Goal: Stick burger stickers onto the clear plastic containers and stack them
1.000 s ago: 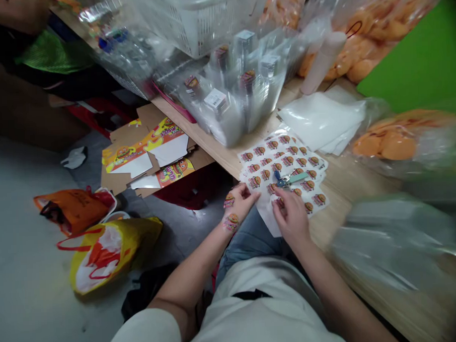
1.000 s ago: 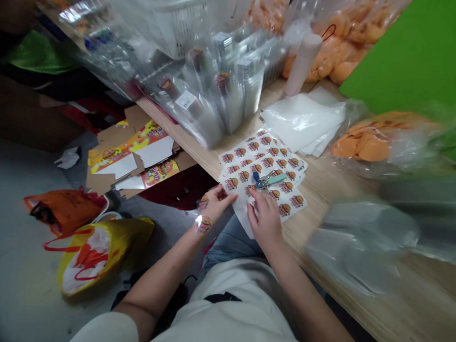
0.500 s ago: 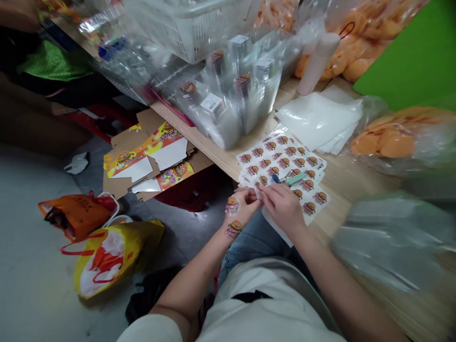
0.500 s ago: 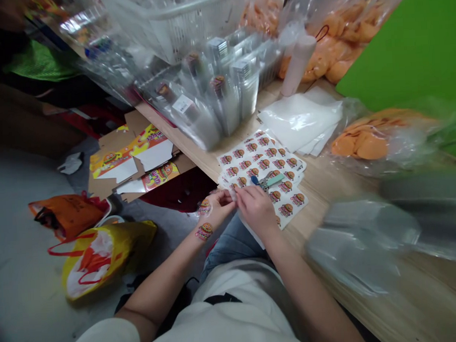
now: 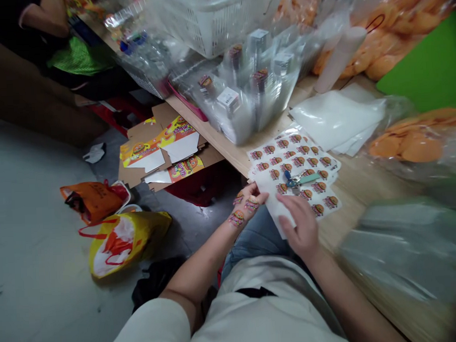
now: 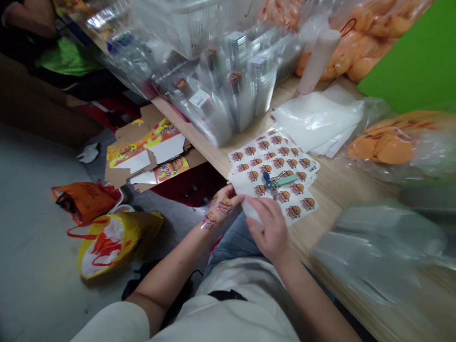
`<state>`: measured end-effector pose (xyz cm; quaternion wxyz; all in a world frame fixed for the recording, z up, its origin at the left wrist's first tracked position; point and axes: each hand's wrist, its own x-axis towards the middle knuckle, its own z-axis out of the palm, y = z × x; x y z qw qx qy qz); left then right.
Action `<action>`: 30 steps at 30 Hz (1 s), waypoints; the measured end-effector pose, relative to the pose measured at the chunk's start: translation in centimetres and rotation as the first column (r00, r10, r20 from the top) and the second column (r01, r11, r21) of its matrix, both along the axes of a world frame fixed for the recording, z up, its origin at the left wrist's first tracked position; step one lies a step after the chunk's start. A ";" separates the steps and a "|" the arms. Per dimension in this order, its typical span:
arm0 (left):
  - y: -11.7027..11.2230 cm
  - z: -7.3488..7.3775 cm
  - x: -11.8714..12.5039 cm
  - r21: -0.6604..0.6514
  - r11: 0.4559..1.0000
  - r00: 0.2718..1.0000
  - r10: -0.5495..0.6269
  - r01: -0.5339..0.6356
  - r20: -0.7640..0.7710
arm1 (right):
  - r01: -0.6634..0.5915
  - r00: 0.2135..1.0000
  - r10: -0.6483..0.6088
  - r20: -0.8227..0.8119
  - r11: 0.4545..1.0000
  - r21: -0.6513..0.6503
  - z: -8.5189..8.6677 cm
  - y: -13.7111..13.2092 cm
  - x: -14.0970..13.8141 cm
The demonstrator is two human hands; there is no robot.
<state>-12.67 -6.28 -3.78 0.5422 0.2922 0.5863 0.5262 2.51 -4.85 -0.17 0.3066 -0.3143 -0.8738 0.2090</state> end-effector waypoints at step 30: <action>1.7 1.6 -1.2 -0.061 0.984 0.932 -0.179 0.169 -0.316 | 0.185 0.975 -0.218 -0.042 0.902 -0.391 -1.1 5.3 -1.8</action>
